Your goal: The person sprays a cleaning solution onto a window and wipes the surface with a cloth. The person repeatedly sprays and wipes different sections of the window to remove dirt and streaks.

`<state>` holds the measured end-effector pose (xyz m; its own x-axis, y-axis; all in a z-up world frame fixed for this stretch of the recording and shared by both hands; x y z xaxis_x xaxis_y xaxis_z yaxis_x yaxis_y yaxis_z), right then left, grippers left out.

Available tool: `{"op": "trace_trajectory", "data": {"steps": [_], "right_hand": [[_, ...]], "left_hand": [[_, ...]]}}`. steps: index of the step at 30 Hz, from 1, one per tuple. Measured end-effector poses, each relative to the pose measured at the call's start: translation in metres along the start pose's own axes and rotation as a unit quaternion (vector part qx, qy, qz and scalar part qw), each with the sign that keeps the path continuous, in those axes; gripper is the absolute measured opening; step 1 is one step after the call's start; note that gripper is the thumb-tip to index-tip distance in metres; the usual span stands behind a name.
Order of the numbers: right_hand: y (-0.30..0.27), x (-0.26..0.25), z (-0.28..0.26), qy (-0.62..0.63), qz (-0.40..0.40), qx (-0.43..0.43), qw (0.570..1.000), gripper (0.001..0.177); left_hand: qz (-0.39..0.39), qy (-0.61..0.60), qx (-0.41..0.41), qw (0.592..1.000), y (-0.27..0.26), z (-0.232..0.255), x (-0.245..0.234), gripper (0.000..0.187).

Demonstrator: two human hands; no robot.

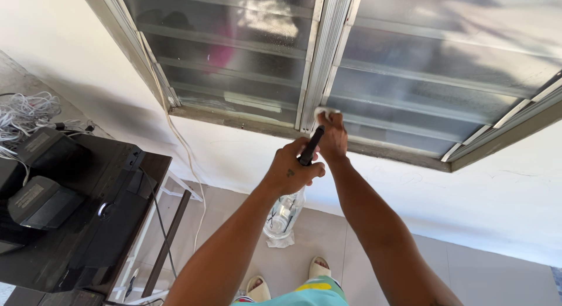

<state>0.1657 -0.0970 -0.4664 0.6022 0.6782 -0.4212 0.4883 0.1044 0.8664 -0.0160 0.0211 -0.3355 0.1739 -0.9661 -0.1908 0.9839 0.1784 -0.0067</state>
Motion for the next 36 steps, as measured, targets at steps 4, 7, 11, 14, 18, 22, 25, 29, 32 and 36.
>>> {"op": "trace_trajectory", "data": {"steps": [4,7,11,14,18,22,25,29,32,36], "right_hand": [[0.001,-0.004,-0.001,0.033,-0.011,0.086,0.996,0.037],[0.017,0.001,0.003,0.041,0.029,0.06,0.997,0.037],[-0.013,0.005,0.008,0.005,-0.008,0.012,1.0,0.043],[-0.053,0.013,0.018,0.004,-0.063,0.096,0.993,0.05],[-0.067,0.017,0.021,0.011,-0.066,0.104,0.992,0.039],[-0.052,0.034,0.021,-0.017,-0.08,0.074,0.994,0.041],[-0.053,0.046,0.027,-0.041,-0.17,0.127,0.976,0.047],[-0.06,0.041,0.04,0.01,-0.282,0.396,0.874,0.037],[-0.041,0.016,0.029,-0.029,-0.298,0.309,0.903,0.012],[-0.006,-0.043,0.023,-0.034,-0.108,0.134,0.984,0.019]], "left_hand": [[0.0,0.012,-0.018,1.0,0.001,-0.001,-0.01,0.047],[0.003,0.004,-0.02,1.0,0.002,-0.001,-0.011,0.047],[-0.005,0.015,-0.023,1.0,0.007,0.0,-0.011,0.047],[-0.011,0.021,-0.013,1.0,0.006,-0.003,-0.01,0.046],[-0.013,0.026,-0.027,0.999,0.009,-0.009,-0.012,0.047],[-0.019,0.01,-0.003,1.0,0.011,-0.013,-0.01,0.044],[-0.021,0.013,-0.005,1.0,0.014,-0.013,-0.009,0.044],[-0.027,0.028,0.001,0.999,0.011,-0.007,-0.001,0.043],[-0.029,-0.016,0.007,0.999,0.006,0.003,0.005,0.041],[-0.054,-0.029,0.021,0.998,0.001,0.02,0.017,0.036]]}}
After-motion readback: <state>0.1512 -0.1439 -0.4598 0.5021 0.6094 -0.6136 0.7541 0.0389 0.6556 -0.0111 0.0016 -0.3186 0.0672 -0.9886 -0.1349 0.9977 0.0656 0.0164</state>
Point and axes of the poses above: each hand's wrist, its own y-axis towards the middle knuckle, its own x-axis out of the palm, z = x × y, the point moved 3 cm from there along y, towards the middle knuckle, and after that the axes turned 10 degrees about z, right-handed, at the moved point
